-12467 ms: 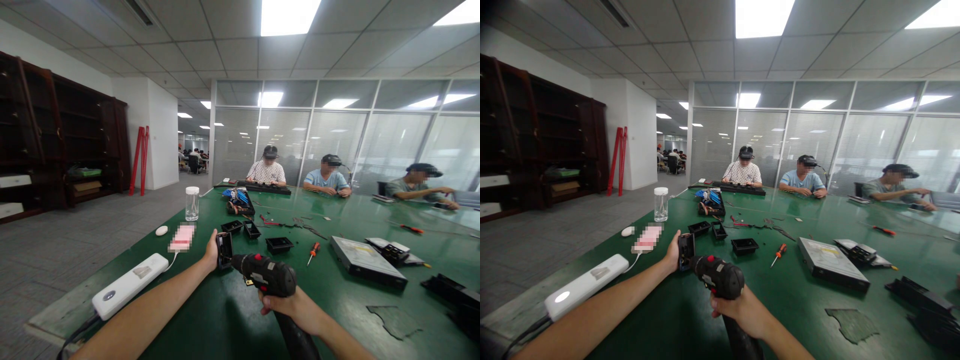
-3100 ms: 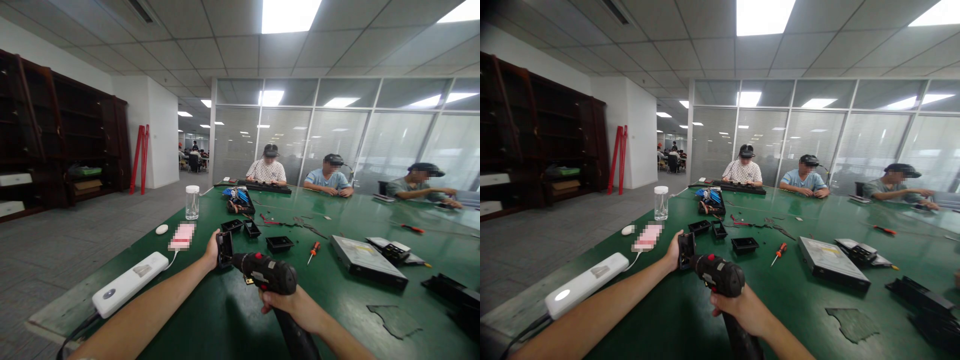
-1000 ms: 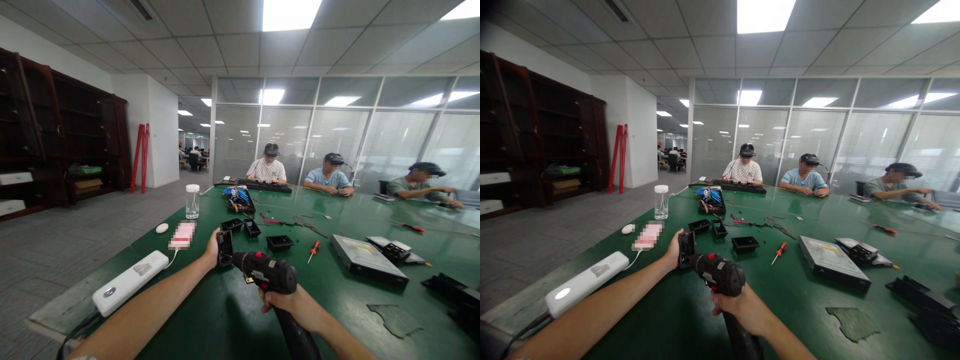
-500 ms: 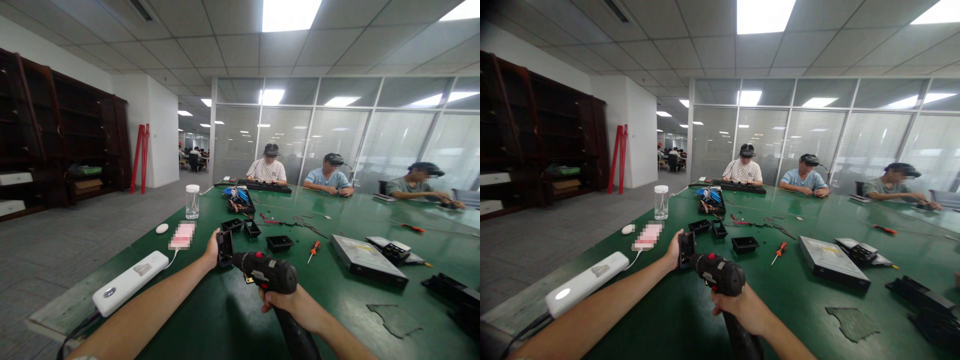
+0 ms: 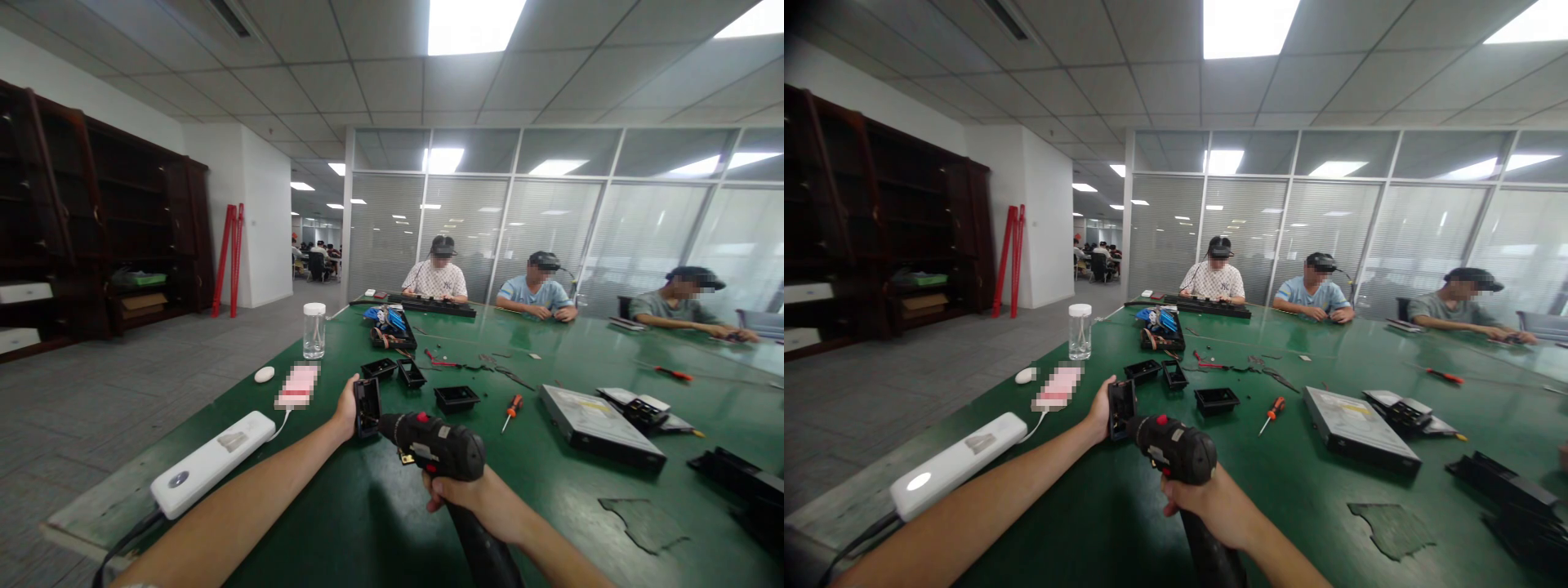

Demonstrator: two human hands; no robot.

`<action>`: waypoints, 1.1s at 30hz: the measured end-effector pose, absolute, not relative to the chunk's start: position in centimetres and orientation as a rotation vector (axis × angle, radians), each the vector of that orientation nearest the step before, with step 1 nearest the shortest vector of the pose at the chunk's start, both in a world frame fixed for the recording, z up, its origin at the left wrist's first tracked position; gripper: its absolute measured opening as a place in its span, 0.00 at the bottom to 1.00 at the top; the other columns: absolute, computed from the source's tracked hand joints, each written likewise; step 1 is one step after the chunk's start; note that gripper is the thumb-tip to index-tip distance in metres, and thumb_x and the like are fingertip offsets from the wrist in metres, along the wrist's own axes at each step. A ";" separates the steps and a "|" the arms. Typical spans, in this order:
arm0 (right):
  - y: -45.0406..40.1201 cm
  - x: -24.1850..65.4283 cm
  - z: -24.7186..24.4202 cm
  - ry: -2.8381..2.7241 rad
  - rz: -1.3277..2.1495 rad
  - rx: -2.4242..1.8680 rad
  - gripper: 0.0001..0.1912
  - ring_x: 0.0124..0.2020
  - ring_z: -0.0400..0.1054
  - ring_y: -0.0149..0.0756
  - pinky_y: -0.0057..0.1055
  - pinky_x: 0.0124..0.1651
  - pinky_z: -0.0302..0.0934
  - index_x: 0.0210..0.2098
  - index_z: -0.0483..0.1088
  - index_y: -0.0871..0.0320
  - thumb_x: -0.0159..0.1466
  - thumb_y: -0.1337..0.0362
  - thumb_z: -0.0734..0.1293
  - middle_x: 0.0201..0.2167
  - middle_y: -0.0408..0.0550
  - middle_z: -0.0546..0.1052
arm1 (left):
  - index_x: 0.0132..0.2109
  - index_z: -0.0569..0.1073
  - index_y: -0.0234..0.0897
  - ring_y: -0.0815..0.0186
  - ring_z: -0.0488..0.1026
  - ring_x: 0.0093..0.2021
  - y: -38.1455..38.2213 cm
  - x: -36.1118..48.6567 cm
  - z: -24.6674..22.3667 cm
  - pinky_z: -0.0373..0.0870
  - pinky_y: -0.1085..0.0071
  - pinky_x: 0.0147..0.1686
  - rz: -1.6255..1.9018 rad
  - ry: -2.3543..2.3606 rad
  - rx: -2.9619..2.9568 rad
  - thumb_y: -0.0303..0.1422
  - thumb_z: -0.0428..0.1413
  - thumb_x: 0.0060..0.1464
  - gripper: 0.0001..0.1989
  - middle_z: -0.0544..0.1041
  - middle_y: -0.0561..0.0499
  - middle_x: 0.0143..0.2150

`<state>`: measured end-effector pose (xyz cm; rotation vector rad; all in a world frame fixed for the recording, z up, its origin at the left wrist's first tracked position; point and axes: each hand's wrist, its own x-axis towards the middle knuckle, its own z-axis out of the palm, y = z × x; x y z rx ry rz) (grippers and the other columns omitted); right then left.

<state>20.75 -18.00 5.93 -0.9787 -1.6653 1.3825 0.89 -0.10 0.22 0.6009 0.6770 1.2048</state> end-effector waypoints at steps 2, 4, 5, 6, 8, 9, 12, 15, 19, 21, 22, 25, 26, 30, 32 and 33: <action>-18.0 20.7 5.9 -1.661 1.381 -0.982 0.17 0.27 0.64 0.33 0.34 0.35 0.62 0.35 0.65 0.61 0.51 0.57 0.65 0.27 0.43 0.66 | 0.25 0.67 0.34 0.64 0.67 0.17 0.0 0.9 0.1 0.63 0.69 0.20 1.200 0.673 0.606 0.47 0.49 0.44 0.18 0.69 0.50 0.17; -18.0 20.7 6.0 -1.649 1.393 -0.962 0.16 0.27 0.63 0.32 0.34 0.35 0.62 0.35 0.65 0.61 0.50 0.57 0.66 0.26 0.43 0.66 | 0.25 0.67 0.34 0.64 0.68 0.18 0.0 0.8 0.1 0.63 0.68 0.20 1.197 0.668 0.615 0.47 0.49 0.44 0.18 0.69 0.50 0.17; -18.0 20.7 6.0 -1.643 1.400 -0.950 0.16 0.27 0.63 0.32 0.34 0.35 0.62 0.35 0.65 0.61 0.50 0.58 0.66 0.26 0.43 0.65 | 0.25 0.67 0.34 0.64 0.68 0.18 0.0 0.8 0.1 0.63 0.69 0.20 1.200 0.667 0.619 0.47 0.49 0.43 0.18 0.69 0.50 0.17; -18.1 20.7 6.0 -1.642 1.404 -0.940 0.16 0.27 0.62 0.32 0.34 0.35 0.62 0.36 0.65 0.61 0.50 0.58 0.66 0.26 0.43 0.65 | 0.25 0.67 0.34 0.64 0.68 0.18 0.0 0.8 0.0 0.63 0.69 0.20 1.205 0.667 0.624 0.47 0.49 0.43 0.18 0.69 0.50 0.17; -18.1 20.7 6.0 -1.647 1.403 -0.935 0.16 0.26 0.62 0.31 0.35 0.35 0.62 0.36 0.65 0.61 0.51 0.59 0.66 0.26 0.43 0.65 | 0.26 0.67 0.34 0.64 0.67 0.18 0.0 0.8 0.0 0.63 0.70 0.19 1.212 0.675 0.627 0.47 0.49 0.44 0.18 0.69 0.50 0.17; -18.1 20.7 6.0 -1.649 1.401 -0.938 0.16 0.26 0.63 0.31 0.35 0.35 0.62 0.36 0.65 0.61 0.51 0.58 0.66 0.26 0.43 0.65 | 0.26 0.68 0.34 0.64 0.67 0.18 0.0 0.8 0.0 0.63 0.70 0.19 1.213 0.682 0.628 0.47 0.49 0.44 0.18 0.69 0.51 0.17; -18.1 20.7 5.9 -1.632 1.401 -0.940 0.16 0.26 0.62 0.31 0.35 0.35 0.62 0.34 0.65 0.62 0.50 0.58 0.66 0.26 0.43 0.65 | 0.26 0.68 0.34 0.65 0.67 0.17 0.1 0.8 0.0 0.62 0.70 0.18 1.200 0.692 0.637 0.47 0.48 0.44 0.19 0.69 0.50 0.17; -18.0 20.7 5.9 -1.628 1.406 -0.930 0.16 0.26 0.62 0.31 0.35 0.35 0.63 0.34 0.66 0.62 0.50 0.57 0.66 0.26 0.43 0.65 | 0.26 0.67 0.34 0.64 0.67 0.17 0.1 0.7 -0.1 0.63 0.70 0.19 1.194 0.674 0.649 0.48 0.48 0.44 0.19 0.69 0.50 0.17; -17.9 20.7 5.8 -1.635 1.402 -0.946 0.17 0.26 0.63 0.31 0.35 0.35 0.62 0.36 0.65 0.61 0.51 0.58 0.66 0.27 0.43 0.65 | 0.26 0.68 0.34 0.63 0.68 0.19 0.1 0.7 -0.2 0.64 0.69 0.20 1.200 0.673 0.648 0.48 0.48 0.44 0.19 0.69 0.50 0.18; -17.9 20.7 5.8 -1.634 1.405 -0.939 0.16 0.26 0.63 0.31 0.35 0.35 0.62 0.35 0.65 0.61 0.51 0.58 0.66 0.26 0.43 0.64 | 0.26 0.67 0.34 0.63 0.69 0.20 0.1 0.8 -0.2 0.64 0.68 0.20 1.201 0.680 0.648 0.48 0.48 0.43 0.19 0.69 0.49 0.18; -17.9 20.7 5.8 -1.634 1.407 -0.930 0.15 0.26 0.63 0.31 0.35 0.35 0.62 0.35 0.65 0.62 0.51 0.58 0.66 0.26 0.43 0.64 | 0.26 0.67 0.34 0.63 0.69 0.19 0.1 0.8 -0.2 0.64 0.68 0.20 1.201 0.683 0.648 0.48 0.48 0.43 0.19 0.69 0.49 0.18; -17.9 20.7 5.7 -1.630 1.410 -0.919 0.16 0.26 0.63 0.31 0.35 0.35 0.62 0.36 0.65 0.61 0.51 0.59 0.66 0.26 0.43 0.64 | 0.26 0.67 0.34 0.64 0.68 0.19 0.1 0.8 -0.1 0.64 0.69 0.20 1.203 0.677 0.655 0.48 0.48 0.43 0.19 0.69 0.50 0.18; -17.9 20.7 5.7 -1.630 1.412 -0.923 0.16 0.26 0.63 0.31 0.35 0.35 0.62 0.37 0.65 0.61 0.52 0.59 0.66 0.27 0.43 0.64 | 0.26 0.67 0.34 0.64 0.68 0.19 0.1 0.8 0.0 0.63 0.69 0.19 1.204 0.674 0.655 0.48 0.48 0.43 0.19 0.69 0.50 0.18; -17.9 20.7 5.7 -1.627 1.426 -0.926 0.16 0.27 0.63 0.31 0.35 0.35 0.62 0.38 0.65 0.61 0.52 0.60 0.66 0.27 0.43 0.64 | 0.26 0.67 0.34 0.64 0.68 0.19 -0.1 0.9 0.0 0.64 0.69 0.20 1.209 0.680 0.648 0.48 0.49 0.43 0.19 0.69 0.50 0.18; -17.9 20.8 5.7 -1.628 1.426 -0.914 0.16 0.27 0.63 0.31 0.35 0.35 0.62 0.38 0.65 0.61 0.52 0.60 0.66 0.27 0.43 0.64 | 0.26 0.67 0.34 0.63 0.68 0.19 -0.1 0.9 0.1 0.64 0.69 0.20 1.215 0.687 0.648 0.48 0.49 0.43 0.19 0.69 0.50 0.18; -17.9 20.8 5.7 -1.629 1.426 -0.910 0.16 0.27 0.63 0.31 0.35 0.35 0.62 0.38 0.65 0.61 0.52 0.60 0.66 0.27 0.43 0.64 | 0.26 0.67 0.34 0.63 0.68 0.19 -0.1 0.9 0.1 0.64 0.69 0.20 1.216 0.687 0.651 0.48 0.49 0.43 0.19 0.69 0.50 0.18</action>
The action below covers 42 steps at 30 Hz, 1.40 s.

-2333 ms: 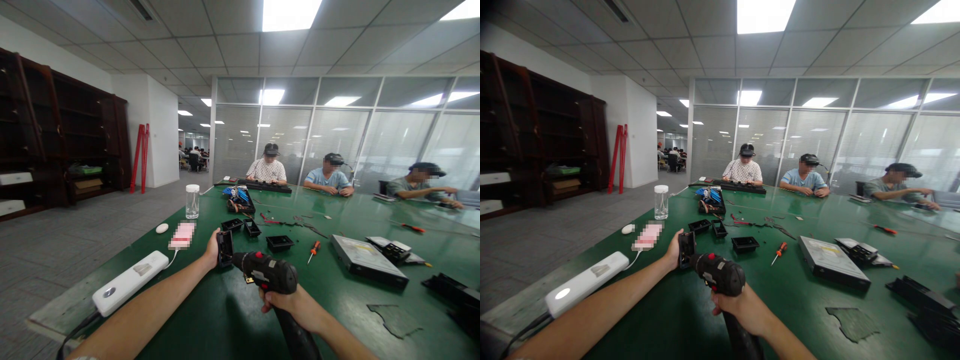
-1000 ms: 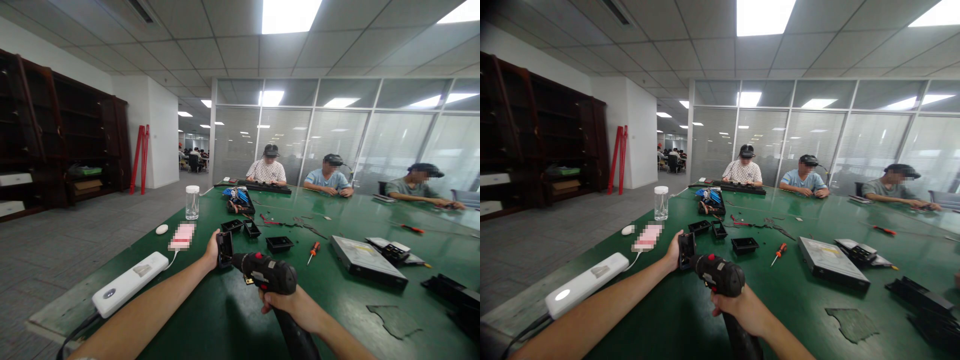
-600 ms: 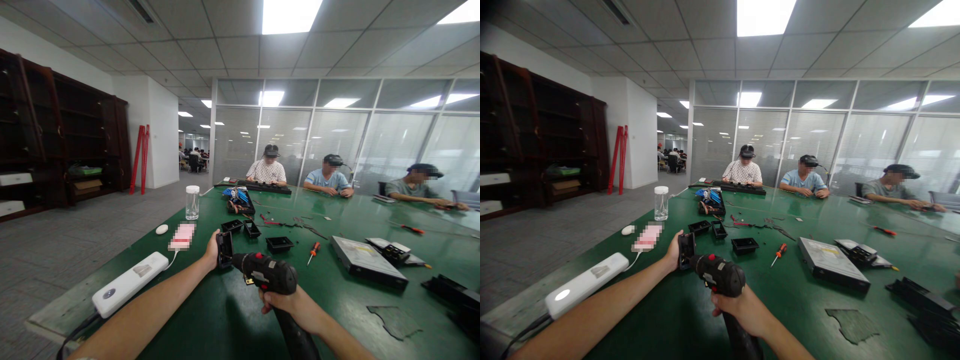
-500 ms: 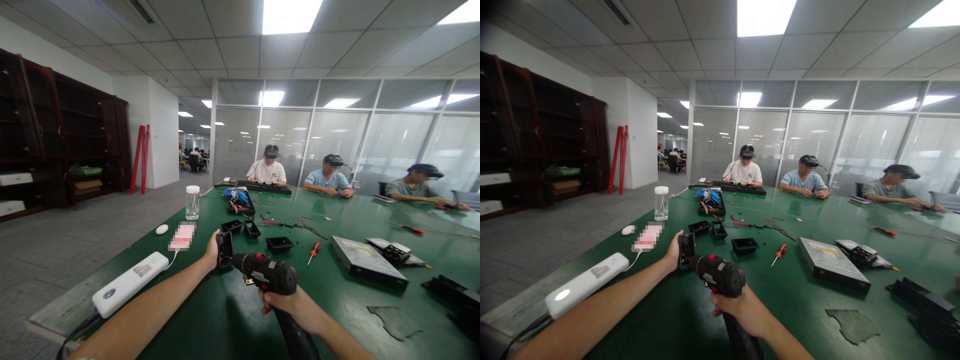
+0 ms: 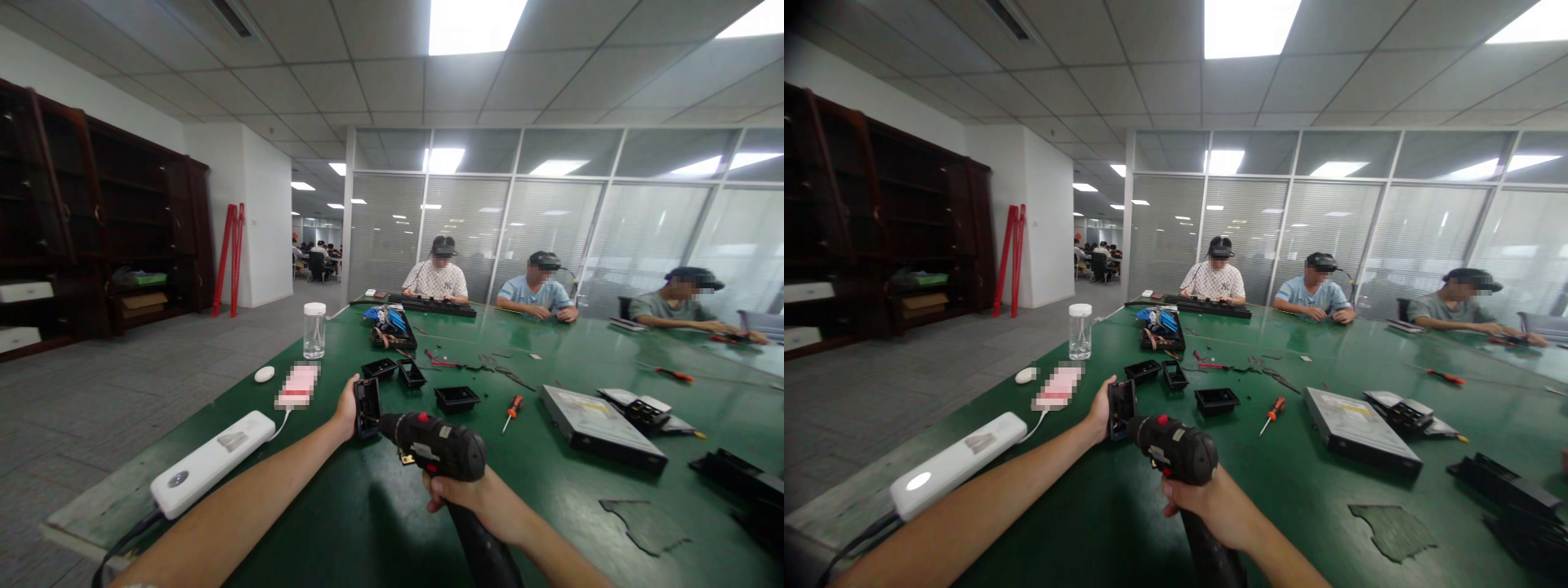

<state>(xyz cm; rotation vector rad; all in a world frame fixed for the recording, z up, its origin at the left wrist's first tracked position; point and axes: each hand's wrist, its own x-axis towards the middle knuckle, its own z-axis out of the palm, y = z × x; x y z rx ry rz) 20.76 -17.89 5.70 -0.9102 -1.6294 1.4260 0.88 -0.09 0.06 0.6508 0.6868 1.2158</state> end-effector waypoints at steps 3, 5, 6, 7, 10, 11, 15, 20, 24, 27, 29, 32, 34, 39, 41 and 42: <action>-17.9 20.8 5.7 -1.631 1.432 -0.900 0.16 0.27 0.62 0.31 0.35 0.35 0.62 0.38 0.64 0.62 0.52 0.60 0.66 0.26 0.43 0.64 | 0.26 0.67 0.33 0.64 0.68 0.19 -0.1 0.9 0.1 0.63 0.70 0.19 1.216 0.681 0.653 0.48 0.49 0.43 0.20 0.69 0.50 0.18; -17.8 20.8 5.7 -1.633 1.438 -0.898 0.16 0.27 0.62 0.31 0.35 0.35 0.62 0.38 0.64 0.62 0.52 0.60 0.66 0.26 0.43 0.64 | 0.25 0.67 0.33 0.65 0.67 0.18 0.0 0.9 0.1 0.63 0.70 0.19 1.215 0.679 0.647 0.48 0.49 0.43 0.19 0.69 0.50 0.18; -17.8 20.8 5.7 -1.635 1.438 -0.899 0.16 0.27 0.62 0.31 0.36 0.36 0.62 0.38 0.64 0.62 0.52 0.60 0.66 0.27 0.43 0.64 | 0.25 0.67 0.33 0.65 0.67 0.17 0.0 0.9 0.1 0.62 0.71 0.19 1.216 0.680 0.643 0.48 0.49 0.43 0.19 0.69 0.50 0.17; -17.8 20.8 5.6 -1.636 1.436 -0.902 0.16 0.27 0.62 0.31 0.36 0.36 0.62 0.38 0.64 0.62 0.52 0.60 0.66 0.27 0.43 0.64 | 0.25 0.67 0.33 0.65 0.67 0.17 0.0 0.9 0.2 0.62 0.71 0.18 1.216 0.683 0.637 0.48 0.49 0.43 0.19 0.69 0.51 0.17; -17.8 20.8 5.6 -1.630 1.433 -0.901 0.17 0.27 0.62 0.30 0.36 0.35 0.62 0.39 0.64 0.62 0.52 0.61 0.66 0.27 0.43 0.63 | 0.25 0.68 0.33 0.65 0.67 0.17 -0.1 1.0 0.2 0.62 0.71 0.19 1.213 0.689 0.629 0.48 0.49 0.43 0.19 0.69 0.51 0.17; -17.8 20.8 5.6 -1.629 1.433 -0.897 0.17 0.27 0.62 0.30 0.35 0.35 0.62 0.39 0.64 0.62 0.52 0.61 0.66 0.27 0.43 0.63 | 0.25 0.68 0.33 0.65 0.67 0.17 -0.1 1.0 0.3 0.62 0.71 0.19 1.216 0.688 0.628 0.48 0.49 0.43 0.19 0.69 0.51 0.17; -17.9 20.8 5.7 -1.640 1.423 -0.897 0.17 0.27 0.62 0.31 0.36 0.35 0.62 0.39 0.64 0.62 0.52 0.60 0.66 0.27 0.43 0.63 | 0.25 0.68 0.33 0.65 0.67 0.18 0.0 0.9 0.2 0.62 0.71 0.20 1.217 0.680 0.625 0.47 0.49 0.43 0.19 0.69 0.51 0.17; -18.0 20.9 5.8 -1.662 1.413 -0.933 0.16 0.27 0.63 0.32 0.35 0.36 0.61 0.38 0.64 0.62 0.52 0.59 0.66 0.27 0.43 0.64 | 0.25 0.68 0.33 0.66 0.67 0.17 0.0 0.9 0.1 0.62 0.71 0.19 1.234 0.665 0.629 0.47 0.49 0.43 0.19 0.69 0.51 0.18; -17.9 20.9 5.7 -1.663 1.411 -0.950 0.17 0.27 0.64 0.33 0.34 0.35 0.61 0.38 0.65 0.62 0.52 0.59 0.66 0.27 0.43 0.65 | 0.25 0.68 0.33 0.66 0.67 0.17 0.0 0.9 0.1 0.62 0.71 0.19 1.231 0.665 0.612 0.46 0.49 0.44 0.19 0.69 0.51 0.17; -17.8 20.9 5.7 -1.659 1.410 -0.935 0.16 0.27 0.64 0.32 0.34 0.35 0.61 0.37 0.65 0.62 0.52 0.59 0.66 0.27 0.43 0.65 | 0.25 0.68 0.33 0.66 0.67 0.17 0.0 0.9 0.1 0.62 0.71 0.19 1.229 0.670 0.618 0.46 0.49 0.43 0.18 0.69 0.51 0.18; -17.8 20.9 5.7 -1.659 1.410 -0.924 0.15 0.27 0.64 0.32 0.35 0.35 0.61 0.37 0.65 0.62 0.53 0.60 0.65 0.27 0.43 0.65 | 0.25 0.68 0.33 0.65 0.67 0.18 0.0 0.9 0.1 0.62 0.71 0.20 1.232 0.672 0.622 0.46 0.50 0.43 0.18 0.69 0.51 0.18; -17.8 20.9 5.6 -1.666 1.408 -0.918 0.15 0.28 0.64 0.32 0.35 0.36 0.61 0.37 0.65 0.62 0.53 0.60 0.65 0.27 0.44 0.65 | 0.25 0.68 0.33 0.65 0.67 0.18 0.0 0.9 0.1 0.62 0.70 0.20 1.232 0.675 0.623 0.47 0.50 0.43 0.18 0.69 0.51 0.18; -17.8 20.9 5.5 -1.668 1.408 -0.924 0.16 0.27 0.64 0.32 0.35 0.36 0.61 0.38 0.64 0.62 0.53 0.60 0.65 0.27 0.43 0.65 | 0.25 0.68 0.33 0.66 0.67 0.17 -0.1 0.9 0.2 0.62 0.71 0.20 1.223 0.671 0.622 0.46 0.50 0.43 0.18 0.69 0.51 0.17; -17.7 20.9 5.4 -1.667 1.411 -0.912 0.15 0.27 0.63 0.32 0.35 0.35 0.62 0.38 0.64 0.62 0.53 0.60 0.65 0.27 0.43 0.64 | 0.25 0.68 0.33 0.66 0.67 0.17 -0.1 0.9 0.2 0.62 0.71 0.19 1.224 0.676 0.604 0.46 0.49 0.44 0.18 0.69 0.51 0.17; -17.7 20.9 5.6 -1.655 1.417 -0.914 0.15 0.27 0.63 0.31 0.35 0.35 0.62 0.37 0.65 0.62 0.52 0.60 0.66 0.27 0.43 0.64 | 0.25 0.68 0.33 0.66 0.67 0.17 -0.1 0.9 0.2 0.62 0.71 0.19 1.222 0.688 0.606 0.47 0.49 0.43 0.19 0.69 0.51 0.17; -17.8 20.8 5.6 -1.646 1.418 -0.918 0.15 0.27 0.62 0.31 0.35 0.35 0.62 0.37 0.65 0.62 0.52 0.60 0.66 0.27 0.43 0.64 | 0.25 0.68 0.34 0.66 0.66 0.17 -0.1 0.9 0.2 0.62 0.71 0.19 1.221 0.691 0.610 0.47 0.49 0.43 0.19 0.69 0.51 0.17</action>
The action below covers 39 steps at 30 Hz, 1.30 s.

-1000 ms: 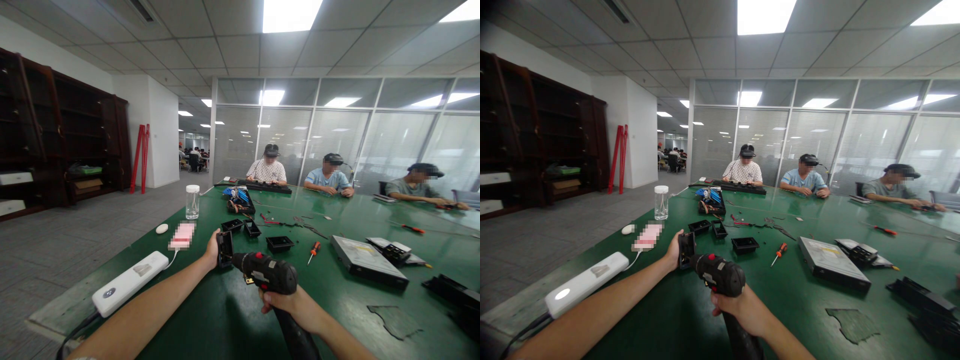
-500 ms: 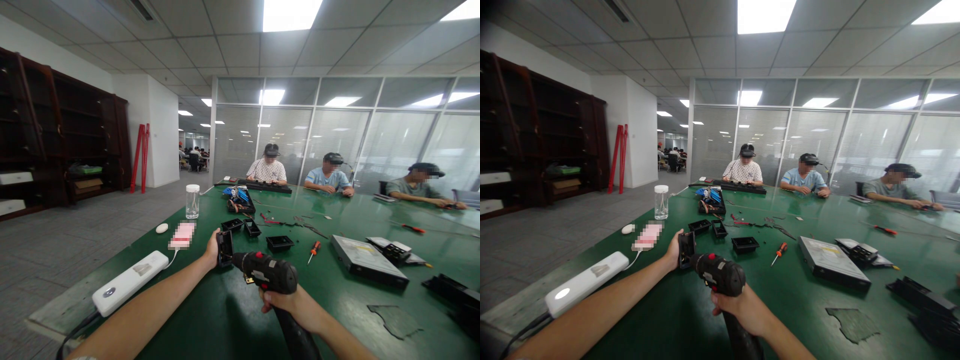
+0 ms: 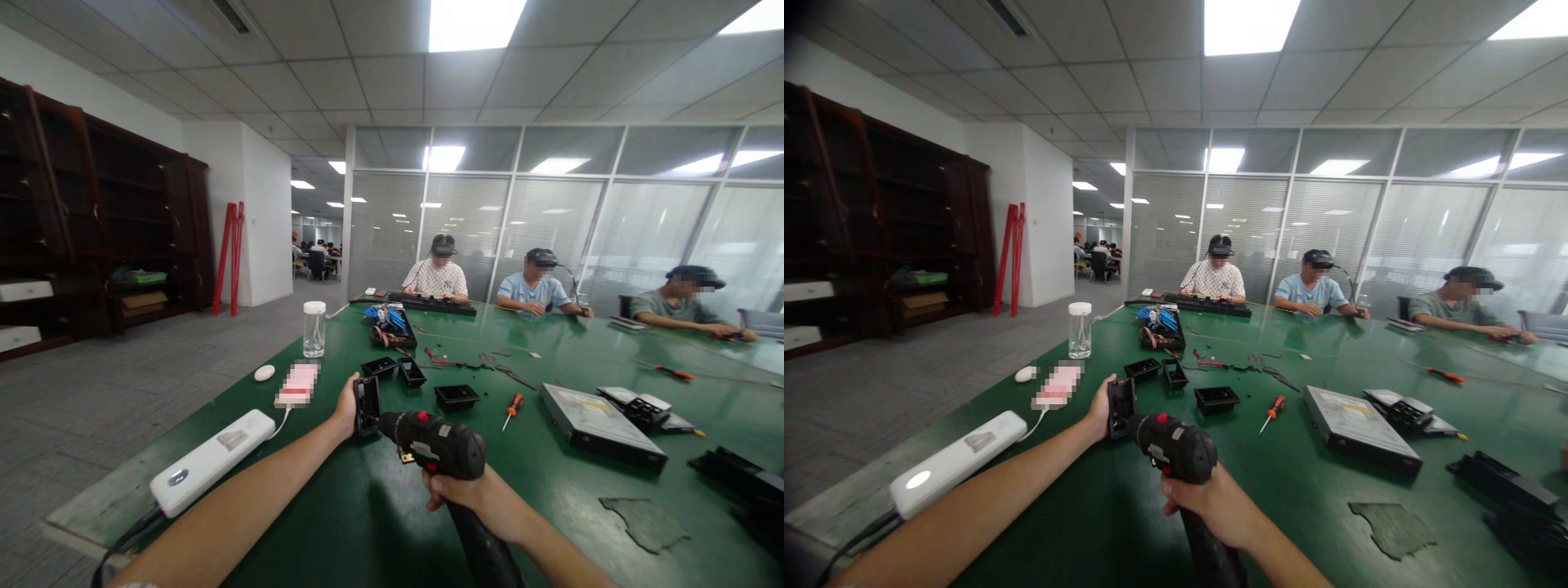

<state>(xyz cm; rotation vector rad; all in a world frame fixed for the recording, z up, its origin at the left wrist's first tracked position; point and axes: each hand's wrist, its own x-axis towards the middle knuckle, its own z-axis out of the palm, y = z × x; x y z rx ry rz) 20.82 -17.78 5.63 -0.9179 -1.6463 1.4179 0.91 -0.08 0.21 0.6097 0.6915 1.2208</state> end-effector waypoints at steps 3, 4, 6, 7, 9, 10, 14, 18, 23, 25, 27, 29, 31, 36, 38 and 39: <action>-17.9 20.8 5.8 -1.643 1.419 -0.919 0.15 0.27 0.62 0.30 0.35 0.35 0.62 0.37 0.65 0.62 0.52 0.60 0.66 0.27 0.43 0.64 | 0.25 0.67 0.34 0.65 0.67 0.17 -0.1 0.9 0.2 0.62 0.70 0.19 1.227 0.689 0.616 0.47 0.49 0.43 0.18 0.69 0.51 0.17; -17.9 20.8 5.8 -1.647 1.419 -0.919 0.15 0.27 0.62 0.31 0.35 0.35 0.62 0.36 0.65 0.62 0.52 0.60 0.66 0.27 0.43 0.64 | 0.25 0.67 0.34 0.65 0.67 0.18 -0.2 0.9 0.3 0.63 0.70 0.20 1.228 0.687 0.619 0.47 0.49 0.43 0.18 0.69 0.51 0.17; -18.0 20.8 5.8 -1.651 1.418 -0.921 0.14 0.27 0.63 0.31 0.35 0.36 0.62 0.36 0.65 0.62 0.53 0.60 0.65 0.27 0.43 0.64 | 0.25 0.67 0.34 0.65 0.67 0.18 -0.2 0.9 0.3 0.63 0.70 0.20 1.225 0.686 0.624 0.47 0.50 0.43 0.18 0.69 0.51 0.18; -18.0 20.8 5.7 -1.651 1.419 -0.924 0.14 0.27 0.63 0.31 0.35 0.36 0.62 0.36 0.65 0.62 0.53 0.60 0.65 0.27 0.43 0.64 | 0.25 0.67 0.34 0.65 0.67 0.18 -0.2 0.9 0.3 0.63 0.70 0.20 1.225 0.688 0.624 0.47 0.50 0.43 0.18 0.69 0.51 0.18; -18.0 20.8 5.7 -1.648 1.423 -0.926 0.15 0.27 0.63 0.31 0.35 0.36 0.62 0.37 0.65 0.61 0.52 0.60 0.65 0.27 0.43 0.64 | 0.25 0.67 0.34 0.65 0.67 0.18 -0.3 0.9 0.3 0.63 0.70 0.20 1.224 0.691 0.621 0.47 0.50 0.43 0.18 0.69 0.51 0.17; -18.0 20.8 5.7 -1.646 1.425 -0.923 0.15 0.27 0.63 0.31 0.35 0.36 0.62 0.37 0.65 0.61 0.52 0.60 0.65 0.27 0.43 0.64 | 0.25 0.67 0.34 0.65 0.67 0.18 -0.3 0.9 0.3 0.63 0.70 0.19 1.222 0.693 0.620 0.47 0.50 0.43 0.18 0.68 0.51 0.17; -18.0 20.7 5.8 -1.634 1.422 -0.926 0.16 0.27 0.63 0.31 0.35 0.36 0.62 0.38 0.64 0.61 0.52 0.60 0.66 0.27 0.43 0.64 | 0.25 0.67 0.34 0.64 0.67 0.18 -0.3 0.9 0.4 0.63 0.69 0.19 1.202 0.698 0.630 0.47 0.49 0.43 0.18 0.68 0.51 0.17; -17.9 20.7 5.8 -1.619 1.424 -0.936 0.17 0.26 0.63 0.31 0.35 0.35 0.62 0.38 0.65 0.61 0.51 0.60 0.66 0.26 0.43 0.64 | 0.25 0.67 0.34 0.65 0.67 0.18 -0.4 0.9 0.5 0.63 0.70 0.19 1.222 0.688 0.624 0.46 0.49 0.44 0.17 0.68 0.51 0.17; -17.8 20.9 5.5 -1.654 1.417 -0.934 0.17 0.27 0.63 0.32 0.35 0.36 0.61 0.39 0.64 0.62 0.52 0.60 0.66 0.27 0.43 0.64 | 0.25 0.67 0.34 0.66 0.66 0.17 -0.3 1.0 0.5 0.62 0.70 0.19 1.216 0.690 0.628 0.47 0.49 0.44 0.18 0.68 0.51 0.17; -17.7 21.0 5.4 -1.658 1.416 -0.929 0.17 0.27 0.63 0.31 0.35 0.36 0.61 0.39 0.64 0.62 0.52 0.60 0.66 0.27 0.43 0.64 | 0.25 0.67 0.34 0.66 0.66 0.16 -0.2 1.0 0.4 0.62 0.71 0.18 1.230 0.691 0.622 0.46 0.49 0.44 0.18 0.68 0.52 0.16; -17.8 20.9 5.5 -1.644 1.423 -0.911 0.17 0.27 0.62 0.31 0.35 0.35 0.62 0.39 0.64 0.61 0.52 0.60 0.66 0.27 0.43 0.64 | 0.25 0.67 0.34 0.66 0.66 0.17 -0.1 1.0 0.3 0.62 0.71 0.19 1.239 0.690 0.617 0.46 0.49 0.44 0.18 0.68 0.52 0.17; -17.8 20.8 5.6 -1.627 1.431 -0.895 0.17 0.27 0.61 0.31 0.35 0.34 0.62 0.39 0.64 0.61 0.51 0.60 0.66 0.26 0.42 0.64 | 0.25 0.67 0.34 0.66 0.66 0.17 -0.1 1.0 0.2 0.62 0.71 0.19 1.236 0.691 0.617 0.46 0.49 0.44 0.18 0.68 0.52 0.17; -17.8 20.7 5.7 -1.619 1.434 -0.902 0.17 0.26 0.61 0.31 0.35 0.34 0.62 0.38 0.65 0.61 0.51 0.59 0.67 0.26 0.42 0.64 | 0.26 0.67 0.34 0.66 0.66 0.16 0.0 0.9 0.1 0.62 0.71 0.19 1.235 0.689 0.622 0.46 0.49 0.43 0.17 0.68 0.52 0.16; -17.8 20.8 5.6 -1.625 1.430 -0.905 0.16 0.27 0.62 0.31 0.35 0.35 0.62 0.37 0.65 0.61 0.51 0.59 0.67 0.26 0.42 0.64 | 0.26 0.67 0.34 0.64 0.68 0.18 0.1 0.8 -0.1 0.63 0.69 0.19 1.211 0.674 0.645 0.47 0.49 0.44 0.18 0.69 0.50 0.18; -17.8 20.8 5.6 -1.632 1.426 -0.909 0.17 0.27 0.63 0.31 0.35 0.35 0.62 0.37 0.65 0.61 0.51 0.59 0.66 0.27 0.43 0.64 | 0.26 0.67 0.34 0.63 0.68 0.18 0.2 0.8 -0.1 0.63 0.69 0.19 1.201 0.671 0.652 0.47 0.48 0.44 0.18 0.69 0.50 0.18; -17.8 20.8 5.6 -1.636 1.423 -0.917 0.17 0.27 0.63 0.31 0.35 0.35 0.62 0.37 0.65 0.61 0.51 0.59 0.66 0.27 0.43 0.64 | 0.26 0.67 0.34 0.63 0.68 0.18 0.2 0.8 -0.2 0.63 0.69 0.19 1.202 0.670 0.655 0.47 0.49 0.44 0.18 0.69 0.50 0.18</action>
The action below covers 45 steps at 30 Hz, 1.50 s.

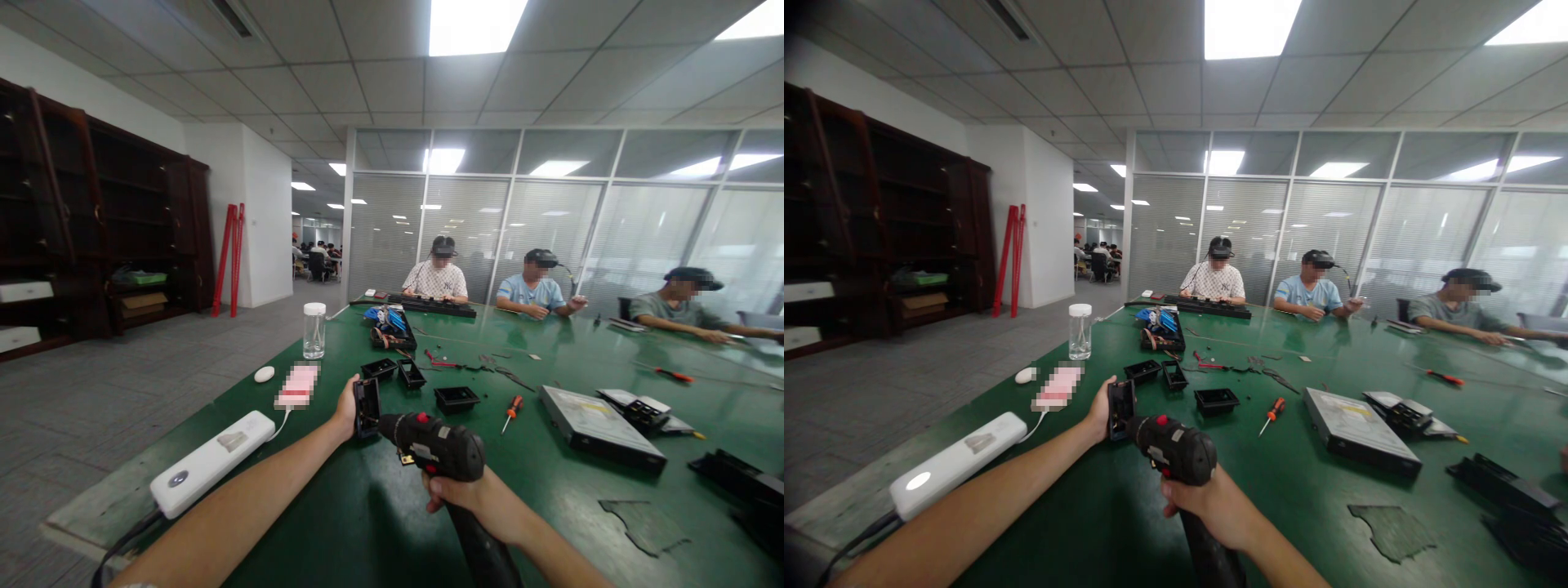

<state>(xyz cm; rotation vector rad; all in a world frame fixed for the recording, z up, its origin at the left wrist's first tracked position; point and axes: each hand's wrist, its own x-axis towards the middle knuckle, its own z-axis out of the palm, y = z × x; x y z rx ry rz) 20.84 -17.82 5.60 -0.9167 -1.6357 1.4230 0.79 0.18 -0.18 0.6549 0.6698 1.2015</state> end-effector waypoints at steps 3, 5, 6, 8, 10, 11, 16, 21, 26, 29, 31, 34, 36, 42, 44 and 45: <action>-17.8 20.8 5.7 -1.642 1.412 -0.932 0.17 0.27 0.63 0.32 0.35 0.35 0.62 0.38 0.65 0.61 0.51 0.58 0.66 0.27 0.43 0.64 | 0.25 0.67 0.34 0.64 0.68 0.18 0.2 0.8 -0.2 0.63 0.69 0.19 1.217 0.664 0.657 0.47 0.49 0.43 0.18 0.69 0.50 0.18; -17.9 20.8 5.8 -1.645 1.416 -0.917 0.18 0.27 0.62 0.32 0.36 0.35 0.63 0.38 0.65 0.61 0.51 0.58 0.66 0.27 0.43 0.64 | 0.25 0.67 0.34 0.64 0.68 0.19 0.2 0.8 -0.2 0.63 0.69 0.20 1.224 0.659 0.655 0.47 0.50 0.43 0.18 0.69 0.50 0.18; -17.9 20.7 5.8 -1.642 1.418 -0.906 0.18 0.27 0.62 0.32 0.36 0.35 0.63 0.38 0.65 0.61 0.51 0.58 0.66 0.26 0.43 0.64 | 0.25 0.67 0.34 0.64 0.68 0.18 0.2 0.9 -0.2 0.63 0.70 0.20 1.228 0.657 0.653 0.47 0.50 0.43 0.18 0.69 0.50 0.18; -17.9 20.7 5.9 -1.636 1.417 -0.894 0.18 0.28 0.61 0.31 0.36 0.35 0.63 0.38 0.64 0.61 0.51 0.59 0.66 0.26 0.43 0.64 | 0.25 0.67 0.34 0.65 0.67 0.18 0.1 0.9 -0.1 0.63 0.70 0.20 1.238 0.656 0.643 0.47 0.50 0.43 0.18 0.69 0.50 0.18; -17.9 20.7 5.9 -1.633 1.408 -0.903 0.18 0.27 0.61 0.31 0.35 0.35 0.63 0.39 0.64 0.61 0.51 0.59 0.66 0.27 0.43 0.63 | 0.25 0.67 0.34 0.66 0.67 0.18 0.1 0.9 -0.1 0.63 0.71 0.20 1.249 0.653 0.632 0.46 0.50 0.43 0.18 0.69 0.51 0.18; -17.9 20.7 5.8 -1.634 1.406 -0.909 0.18 0.27 0.61 0.31 0.35 0.35 0.63 0.39 0.64 0.61 0.51 0.59 0.66 0.27 0.43 0.63 | 0.25 0.67 0.34 0.66 0.67 0.18 0.1 0.9 0.0 0.63 0.71 0.20 1.249 0.654 0.628 0.46 0.50 0.43 0.18 0.69 0.51 0.18; -17.9 20.8 5.7 -1.643 1.413 -0.935 0.17 0.27 0.62 0.31 0.35 0.35 0.63 0.38 0.65 0.61 0.51 0.58 0.66 0.26 0.42 0.64 | 0.26 0.68 0.33 0.66 0.67 0.17 0.0 1.0 0.1 0.62 0.71 0.19 1.224 0.674 0.613 0.46 0.49 0.44 0.18 0.68 0.51 0.17; -17.9 20.7 5.7 -1.647 1.409 -0.924 0.17 0.27 0.61 0.31 0.35 0.35 0.63 0.37 0.65 0.61 0.51 0.57 0.66 0.26 0.42 0.64 | 0.25 0.68 0.33 0.67 0.66 0.17 0.0 1.0 0.1 0.62 0.72 0.19 1.250 0.678 0.606 0.45 0.49 0.44 0.17 0.69 0.51 0.17; -17.7 20.8 5.5 -1.649 1.406 -0.898 0.16 0.27 0.61 0.30 0.36 0.35 0.63 0.37 0.65 0.61 0.51 0.58 0.66 0.26 0.43 0.63 | 0.25 0.68 0.33 0.66 0.67 0.17 -0.1 1.0 0.2 0.62 0.71 0.19 1.230 0.685 0.625 0.47 0.49 0.44 0.18 0.69 0.51 0.17; -17.6 20.9 5.4 -1.642 1.410 -0.896 0.16 0.27 0.61 0.30 0.36 0.35 0.63 0.37 0.64 0.61 0.52 0.59 0.66 0.27 0.43 0.63 | 0.25 0.67 0.34 0.66 0.67 0.17 -0.2 1.0 0.3 0.62 0.72 0.19 1.242 0.693 0.629 0.47 0.49 0.43 0.18 0.69 0.51 0.17; -17.7 20.9 5.4 -1.646 1.407 -0.896 0.16 0.27 0.61 0.30 0.36 0.35 0.63 0.37 0.64 0.62 0.52 0.59 0.66 0.26 0.42 0.63 | 0.25 0.67 0.34 0.66 0.66 0.17 -0.2 1.0 0.3 0.62 0.72 0.19 1.238 0.695 0.631 0.47 0.49 0.43 0.18 0.68 0.51 0.17; -17.8 20.9 5.5 -1.638 1.412 -0.890 0.16 0.27 0.61 0.30 0.36 0.35 0.63 0.37 0.64 0.61 0.52 0.60 0.66 0.26 0.42 0.63 | 0.25 0.67 0.34 0.66 0.67 0.18 -0.2 0.9 0.2 0.62 0.71 0.20 1.227 0.685 0.636 0.47 0.50 0.43 0.18 0.69 0.51 0.18; -17.9 20.8 5.5 -1.632 1.417 -0.886 0.16 0.27 0.61 0.30 0.36 0.35 0.63 0.38 0.65 0.61 0.52 0.59 0.66 0.26 0.42 0.63 | 0.26 0.67 0.34 0.65 0.67 0.18 -0.1 0.9 0.0 0.63 0.71 0.20 1.224 0.675 0.642 0.47 0.50 0.43 0.18 0.69 0.51 0.18; -17.8 20.7 5.5 -1.624 1.421 -0.883 0.16 0.26 0.60 0.30 0.35 0.34 0.63 0.37 0.65 0.61 0.51 0.60 0.66 0.26 0.42 0.63 | 0.27 0.68 0.33 0.65 0.68 0.18 0.3 0.8 -0.3 0.63 0.70 0.21 1.229 0.668 0.648 0.47 0.50 0.43 0.19 0.69 0.51 0.18; -17.9 20.6 5.5 -1.620 1.424 -0.879 0.16 0.26 0.60 0.30 0.35 0.34 0.63 0.36 0.65 0.61 0.51 0.60 0.67 0.25 0.42 0.63 | 0.27 0.68 0.33 0.65 0.67 0.18 0.3 0.8 -0.2 0.63 0.71 0.20 1.216 0.673 0.650 0.48 0.49 0.43 0.19 0.69 0.51 0.18; -17.9 20.6 5.6 -1.617 1.425 -0.878 0.15 0.26 0.60 0.30 0.35 0.34 0.63 0.36 0.65 0.62 0.51 0.60 0.67 0.25 0.42 0.63 | 0.26 0.68 0.33 0.65 0.67 0.18 0.3 0.8 -0.2 0.63 0.71 0.20 1.214 0.676 0.650 0.48 0.49 0.43 0.20 0.69 0.51 0.18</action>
